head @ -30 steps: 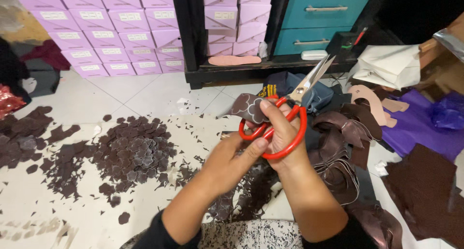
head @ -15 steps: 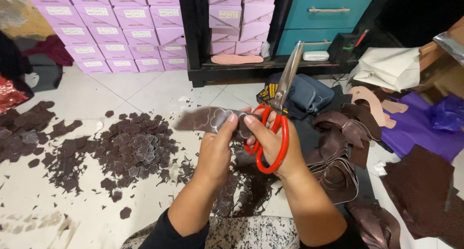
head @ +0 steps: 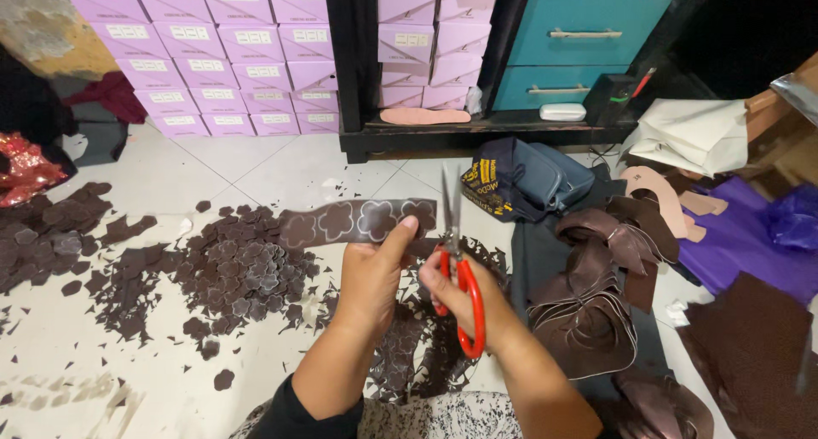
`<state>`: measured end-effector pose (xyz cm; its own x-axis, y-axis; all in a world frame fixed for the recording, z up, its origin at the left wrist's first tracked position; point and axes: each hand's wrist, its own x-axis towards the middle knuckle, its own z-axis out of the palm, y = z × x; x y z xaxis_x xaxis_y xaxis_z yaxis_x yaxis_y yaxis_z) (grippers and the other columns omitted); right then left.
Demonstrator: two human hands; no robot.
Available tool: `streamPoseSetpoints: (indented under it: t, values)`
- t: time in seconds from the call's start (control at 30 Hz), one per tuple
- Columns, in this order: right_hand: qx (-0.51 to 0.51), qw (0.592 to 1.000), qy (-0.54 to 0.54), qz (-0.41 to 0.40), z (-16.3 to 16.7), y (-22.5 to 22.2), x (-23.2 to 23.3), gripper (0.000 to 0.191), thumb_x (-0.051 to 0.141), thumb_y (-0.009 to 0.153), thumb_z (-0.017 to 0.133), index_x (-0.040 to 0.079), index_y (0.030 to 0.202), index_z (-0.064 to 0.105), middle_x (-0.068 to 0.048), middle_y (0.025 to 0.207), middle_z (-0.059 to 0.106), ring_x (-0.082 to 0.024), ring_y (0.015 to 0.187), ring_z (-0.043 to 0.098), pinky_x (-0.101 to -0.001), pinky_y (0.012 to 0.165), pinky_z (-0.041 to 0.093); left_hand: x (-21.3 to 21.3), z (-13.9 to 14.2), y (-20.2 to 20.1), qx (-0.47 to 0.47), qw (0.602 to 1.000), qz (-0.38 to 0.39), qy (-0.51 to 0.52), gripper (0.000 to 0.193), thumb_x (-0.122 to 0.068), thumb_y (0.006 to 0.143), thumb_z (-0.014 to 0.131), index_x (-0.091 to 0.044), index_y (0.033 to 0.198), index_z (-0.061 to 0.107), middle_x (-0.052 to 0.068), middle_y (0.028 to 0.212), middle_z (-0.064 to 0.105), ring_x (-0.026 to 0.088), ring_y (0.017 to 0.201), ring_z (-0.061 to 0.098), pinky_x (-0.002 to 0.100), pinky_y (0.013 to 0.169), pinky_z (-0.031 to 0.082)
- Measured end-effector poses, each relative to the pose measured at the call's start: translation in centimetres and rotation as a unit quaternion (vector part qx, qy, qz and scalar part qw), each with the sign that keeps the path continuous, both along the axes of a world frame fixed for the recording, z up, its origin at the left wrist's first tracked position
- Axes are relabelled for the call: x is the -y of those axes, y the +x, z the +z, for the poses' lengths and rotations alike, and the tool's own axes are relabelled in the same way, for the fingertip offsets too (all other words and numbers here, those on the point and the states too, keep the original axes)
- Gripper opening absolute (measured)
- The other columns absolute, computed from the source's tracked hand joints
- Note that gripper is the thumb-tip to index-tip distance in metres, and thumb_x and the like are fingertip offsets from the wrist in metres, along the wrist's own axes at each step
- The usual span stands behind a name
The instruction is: The person sits on the floor and uses red-handled scissors to cut flower-shaped pieces from a brown sheet of material. Cut pieces accumulate on the floor to the left while offcuts fall nearby.
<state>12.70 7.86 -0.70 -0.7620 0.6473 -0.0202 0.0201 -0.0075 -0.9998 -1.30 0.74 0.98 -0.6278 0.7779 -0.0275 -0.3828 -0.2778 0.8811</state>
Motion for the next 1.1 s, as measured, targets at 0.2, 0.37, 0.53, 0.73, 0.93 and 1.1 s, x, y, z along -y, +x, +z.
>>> streamPoseSetpoints:
  t: [0.2,0.37,0.53,0.73,0.93,1.1]
  values:
    - [0.071,0.997,0.025,0.036,-0.3,0.0,0.2,0.033,0.040,0.091,0.063,0.016,0.114,0.062,0.003,0.077,0.056,-0.007,0.064,0.052,-0.0243,0.057,0.045,-0.3,-1.0,-0.3,0.079,0.997,-0.003,0.020,0.013,-0.015,0.091,0.070,-0.003,0.093,0.073,0.004,0.086,0.073,0.013,0.073,0.069,0.028,0.067,0.058]
    - [0.054,0.995,-0.004,0.080,-0.7,0.2,-0.3,0.032,0.042,0.097,0.060,0.010,0.100,0.058,0.004,0.078,0.051,-0.007,0.066,0.048,-0.0245,0.057,0.042,0.0,-1.4,-1.2,0.048,0.999,0.002,0.013,0.009,-0.013,0.092,0.069,-0.005,0.091,0.072,0.002,0.084,0.071,0.011,0.073,0.066,0.028,0.067,0.058]
    - [0.053,0.994,0.025,0.097,-1.3,0.5,-0.8,0.032,0.041,0.100,0.058,0.010,0.094,0.057,0.004,0.076,0.050,-0.007,0.067,0.047,-0.0242,0.058,0.042,0.3,-1.3,-1.4,0.011,1.000,0.001,0.017,0.007,-0.012,0.092,0.068,-0.006,0.090,0.071,0.001,0.084,0.071,0.009,0.073,0.065,0.028,0.064,0.058]
    - [0.078,0.988,0.071,0.112,-0.7,1.3,-1.1,0.030,0.039,0.100,0.059,0.010,0.095,0.057,0.004,0.078,0.048,-0.007,0.070,0.043,-0.0247,0.061,0.038,0.5,-0.9,-1.4,-0.018,1.000,0.010,0.015,0.008,-0.012,0.091,0.069,-0.005,0.092,0.072,0.001,0.085,0.072,0.009,0.073,0.066,0.028,0.062,0.057]
    - [0.073,0.980,0.134,0.131,0.2,1.4,-1.0,0.031,0.041,0.100,0.058,0.010,0.098,0.057,0.004,0.082,0.048,-0.007,0.077,0.044,-0.0245,0.067,0.041,0.7,-0.4,-1.4,-0.019,1.000,0.012,0.009,0.008,-0.013,0.091,0.069,-0.005,0.093,0.072,0.000,0.086,0.073,0.009,0.073,0.067,0.027,0.061,0.057]
    - [0.094,0.982,0.115,0.120,0.4,1.5,-0.9,0.037,0.046,0.100,0.058,0.009,0.095,0.057,0.004,0.079,0.048,-0.008,0.073,0.043,-0.0261,0.063,0.041,1.0,-0.2,-1.3,-0.022,1.000,0.007,0.019,0.009,-0.012,0.092,0.068,-0.004,0.093,0.073,0.001,0.086,0.073,0.009,0.073,0.067,0.027,0.062,0.057]
